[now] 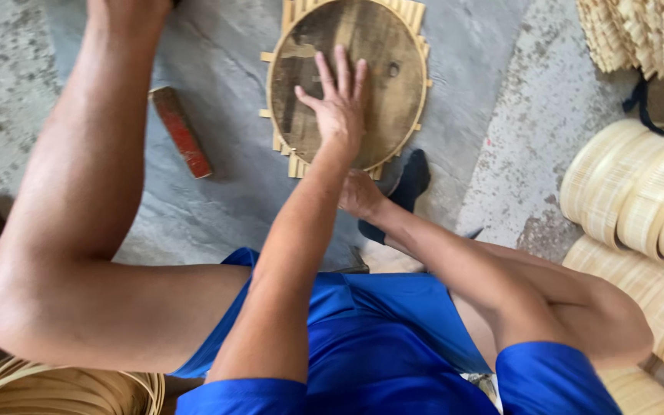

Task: The person sits on the floor and repeatedly places a circular wooden template over a rectangular bamboo mat, then uses a hammer to tap the edges of the mat. The person lifts the template, moves the mat, and repeats the process with new mats.

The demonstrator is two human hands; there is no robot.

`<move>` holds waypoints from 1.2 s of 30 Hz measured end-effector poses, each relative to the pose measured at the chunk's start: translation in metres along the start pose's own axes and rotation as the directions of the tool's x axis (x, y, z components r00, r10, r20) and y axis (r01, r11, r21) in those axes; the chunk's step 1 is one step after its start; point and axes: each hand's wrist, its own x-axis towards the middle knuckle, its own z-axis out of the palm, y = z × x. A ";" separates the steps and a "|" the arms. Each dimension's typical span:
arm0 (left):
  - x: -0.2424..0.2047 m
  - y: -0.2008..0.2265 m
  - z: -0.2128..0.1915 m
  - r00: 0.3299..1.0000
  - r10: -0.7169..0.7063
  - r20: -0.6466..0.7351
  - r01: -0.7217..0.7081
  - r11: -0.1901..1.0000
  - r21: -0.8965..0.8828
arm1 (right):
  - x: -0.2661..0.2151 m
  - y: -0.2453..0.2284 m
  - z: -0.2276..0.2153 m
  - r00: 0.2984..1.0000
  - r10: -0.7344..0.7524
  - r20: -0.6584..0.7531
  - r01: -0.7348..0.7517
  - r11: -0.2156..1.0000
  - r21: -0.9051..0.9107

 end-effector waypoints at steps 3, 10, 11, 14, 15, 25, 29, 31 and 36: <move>-0.002 0.006 -0.009 0.996 0.008 0.093 -0.006 1.000 -0.024 | -0.020 0.023 -0.015 0.978 -0.134 0.162 0.169 0.960 -0.223; -0.007 0.004 -0.012 0.999 -0.009 0.033 0.009 1.000 -0.003 | -0.047 0.054 -0.050 0.949 -0.205 0.238 0.287 0.873 -0.395; -0.008 0.006 -0.010 1.000 -0.005 0.024 0.005 1.000 -0.001 | -0.051 0.058 -0.056 0.944 -0.244 0.223 0.318 0.853 -0.414; -0.007 0.005 -0.009 1.000 0.005 0.005 -0.005 1.000 0.001 | -0.057 0.074 -0.077 0.933 -0.283 0.220 0.355 0.821 -0.447; -0.006 0.004 -0.009 1.000 0.008 0.007 -0.008 1.000 -0.003 | -0.058 0.079 -0.084 0.938 -0.244 0.246 0.333 0.835 -0.438; -0.005 0.002 -0.016 0.997 0.028 0.069 -0.027 1.000 -0.014 | -0.056 0.138 -0.130 0.920 -0.239 0.312 0.389 0.657 -0.646; -0.005 0.001 -0.028 0.992 0.039 0.118 -0.037 0.999 -0.018 | -0.050 0.145 -0.191 0.972 -0.108 0.211 0.235 0.553 -0.799; -0.009 0.002 -0.028 0.991 0.043 0.124 -0.040 0.999 -0.028 | -0.051 0.135 -0.232 0.985 -0.139 0.104 0.165 0.568 -0.806; -0.015 -0.013 -0.025 0.995 0.080 -0.055 -0.090 0.973 -0.212 | -0.064 0.099 -0.310 0.972 -0.095 -0.215 -0.026 0.867 -0.498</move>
